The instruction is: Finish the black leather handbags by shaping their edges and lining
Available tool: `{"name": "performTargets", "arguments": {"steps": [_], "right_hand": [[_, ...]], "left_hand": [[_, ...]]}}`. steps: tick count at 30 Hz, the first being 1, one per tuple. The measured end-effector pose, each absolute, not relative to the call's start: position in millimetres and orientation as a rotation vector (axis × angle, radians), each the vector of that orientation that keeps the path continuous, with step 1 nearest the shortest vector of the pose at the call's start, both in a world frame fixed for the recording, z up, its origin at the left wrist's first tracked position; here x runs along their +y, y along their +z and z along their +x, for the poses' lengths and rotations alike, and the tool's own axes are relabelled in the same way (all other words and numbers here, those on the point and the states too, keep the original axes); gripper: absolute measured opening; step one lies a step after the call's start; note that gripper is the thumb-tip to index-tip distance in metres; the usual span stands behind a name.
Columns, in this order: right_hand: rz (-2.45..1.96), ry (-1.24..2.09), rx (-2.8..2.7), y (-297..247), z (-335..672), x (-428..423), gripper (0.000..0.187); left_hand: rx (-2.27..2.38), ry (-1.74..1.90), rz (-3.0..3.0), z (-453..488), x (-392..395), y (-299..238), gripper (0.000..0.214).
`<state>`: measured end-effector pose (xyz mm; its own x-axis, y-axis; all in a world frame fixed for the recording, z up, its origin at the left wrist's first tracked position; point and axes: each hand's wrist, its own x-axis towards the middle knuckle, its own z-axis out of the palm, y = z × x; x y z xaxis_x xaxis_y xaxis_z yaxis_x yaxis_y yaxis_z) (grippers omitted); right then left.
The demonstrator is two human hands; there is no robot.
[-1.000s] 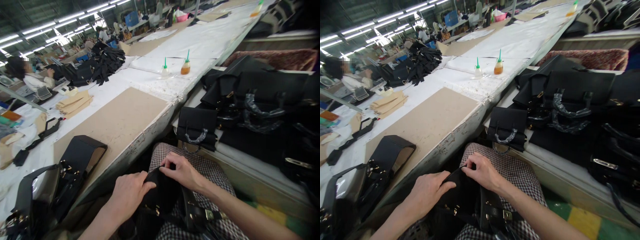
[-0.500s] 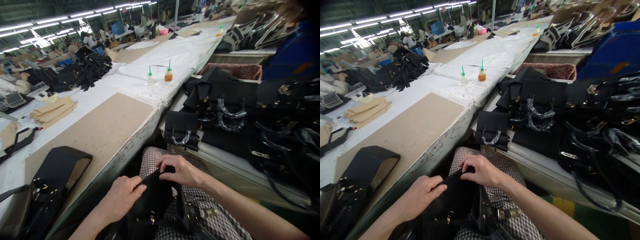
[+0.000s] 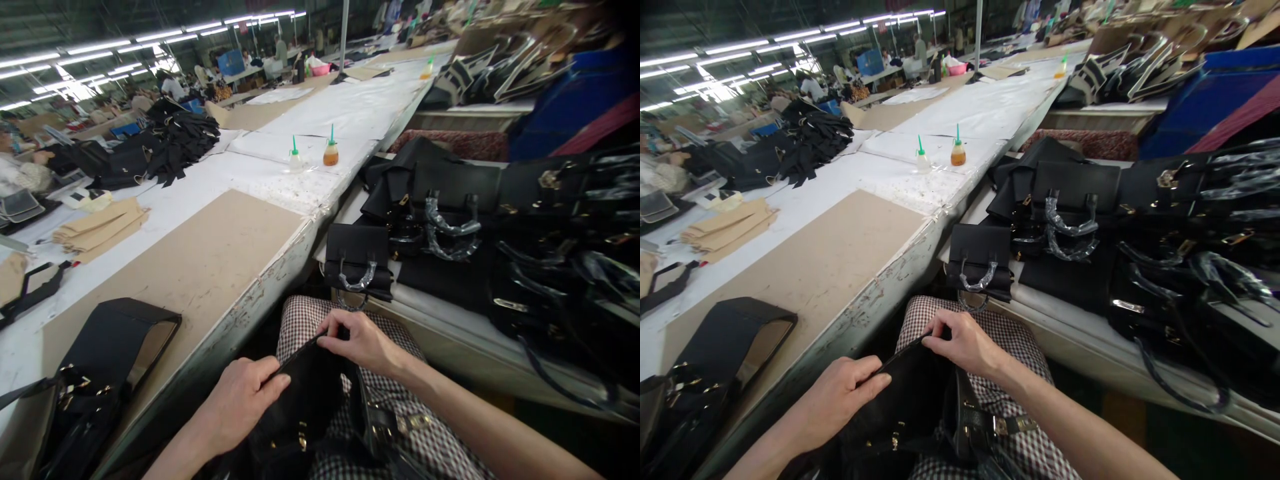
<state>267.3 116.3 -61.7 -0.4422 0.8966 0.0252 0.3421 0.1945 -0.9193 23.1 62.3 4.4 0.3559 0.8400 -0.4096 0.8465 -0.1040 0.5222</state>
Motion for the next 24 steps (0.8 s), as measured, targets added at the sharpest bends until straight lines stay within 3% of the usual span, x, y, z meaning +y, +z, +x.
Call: {"name": "performTargets", "arguments": {"steps": [8,16,21,24], "right_hand": [[-1.159,1.193,-1.705,-59.6,261.5,105.7,0.019],[-1.271,1.236,-1.686,-30.4,282.2,92.8,0.026],[-1.433,1.237,-1.782,-7.3,302.9,41.0,0.089],[-1.509,1.163,-1.789,-20.3,294.5,9.6,0.104]], "left_hand": [[1.361,-0.136,1.923,21.6,78.2,19.2,0.033],[0.973,0.201,1.700,88.4,123.2,-17.5,0.044],[1.142,0.101,1.947,91.4,125.5,-19.1,0.033],[1.134,0.076,1.949,95.3,126.9,-20.2,0.029]]}}
